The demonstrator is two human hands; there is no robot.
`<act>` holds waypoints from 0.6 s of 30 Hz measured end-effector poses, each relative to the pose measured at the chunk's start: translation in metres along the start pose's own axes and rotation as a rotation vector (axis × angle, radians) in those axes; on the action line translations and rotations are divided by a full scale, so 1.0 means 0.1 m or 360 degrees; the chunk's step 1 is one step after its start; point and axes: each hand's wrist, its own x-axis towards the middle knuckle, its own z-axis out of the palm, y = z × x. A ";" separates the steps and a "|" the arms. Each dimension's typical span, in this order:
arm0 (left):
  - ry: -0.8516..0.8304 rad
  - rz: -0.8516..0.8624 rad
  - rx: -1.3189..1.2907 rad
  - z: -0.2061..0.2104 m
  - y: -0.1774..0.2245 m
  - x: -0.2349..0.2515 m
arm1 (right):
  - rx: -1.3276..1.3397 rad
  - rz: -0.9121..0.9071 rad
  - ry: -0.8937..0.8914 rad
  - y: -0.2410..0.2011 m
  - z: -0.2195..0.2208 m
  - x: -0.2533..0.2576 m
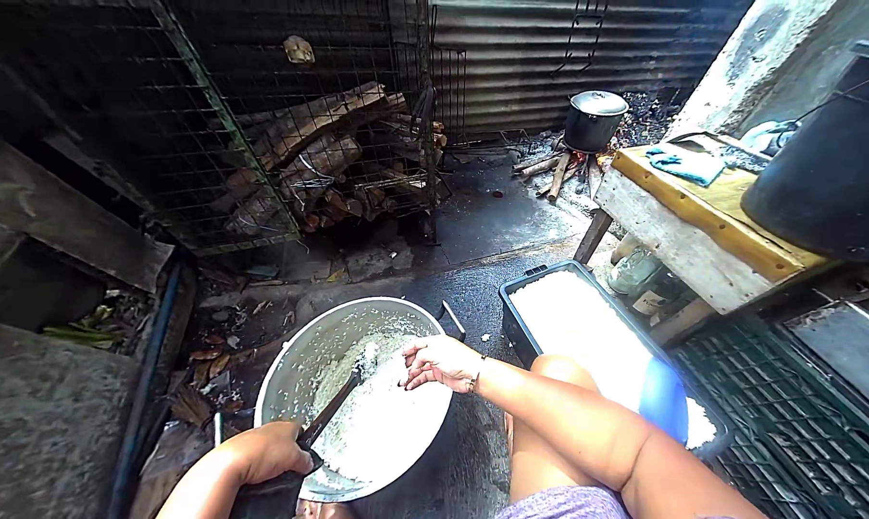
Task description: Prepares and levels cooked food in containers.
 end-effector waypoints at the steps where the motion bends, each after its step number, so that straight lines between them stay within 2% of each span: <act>1: -0.0003 0.0000 -0.0004 0.00 0.00 0.00 | -0.0023 -0.0019 -0.0012 0.00 0.00 0.00; 12: 0.0018 0.0020 -0.0038 0.02 -0.05 0.09 | -0.0074 -0.0073 -0.0033 0.03 -0.04 0.00; 18: 0.0000 0.0017 -0.0012 0.01 -0.02 0.04 | 0.0112 -0.0037 0.0023 -0.01 -0.02 -0.02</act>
